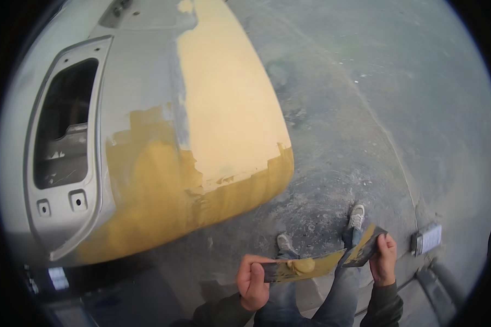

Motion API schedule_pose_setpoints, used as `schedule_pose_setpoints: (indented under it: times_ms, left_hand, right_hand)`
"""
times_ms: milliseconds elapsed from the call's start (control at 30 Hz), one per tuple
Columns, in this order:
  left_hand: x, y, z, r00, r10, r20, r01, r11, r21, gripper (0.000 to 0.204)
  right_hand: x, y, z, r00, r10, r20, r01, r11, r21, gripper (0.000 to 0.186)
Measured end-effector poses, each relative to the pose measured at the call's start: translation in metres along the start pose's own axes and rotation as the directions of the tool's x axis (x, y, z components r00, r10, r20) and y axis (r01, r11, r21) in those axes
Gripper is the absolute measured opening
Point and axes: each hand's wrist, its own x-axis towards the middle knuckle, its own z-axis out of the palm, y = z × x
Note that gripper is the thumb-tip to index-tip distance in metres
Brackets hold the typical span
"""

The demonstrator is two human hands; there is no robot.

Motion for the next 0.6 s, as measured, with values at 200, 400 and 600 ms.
schedule_pose_setpoints:
  times_ms: [200,400,600]
  left_hand:
    - [0.036,0.017,0.083,0.923,0.002,-0.385,-0.045,0.994,-0.103,0.029]
    - [0.063,0.03,0.091,0.848,0.064,-0.526,-0.029,0.997,0.074,0.027]
    - [0.06,0.046,0.084,0.844,0.074,-0.531,0.024,0.984,0.176,0.029]
  right_hand:
    - [0.072,-0.068,0.029,1.0,-0.012,-0.006,0.011,0.974,-0.227,0.023]
    - [0.088,-0.146,0.144,0.46,-0.26,0.849,0.888,0.122,-0.444,0.027]
    - [0.075,-0.133,0.205,0.257,-0.183,0.949,0.963,-0.041,-0.268,0.041]
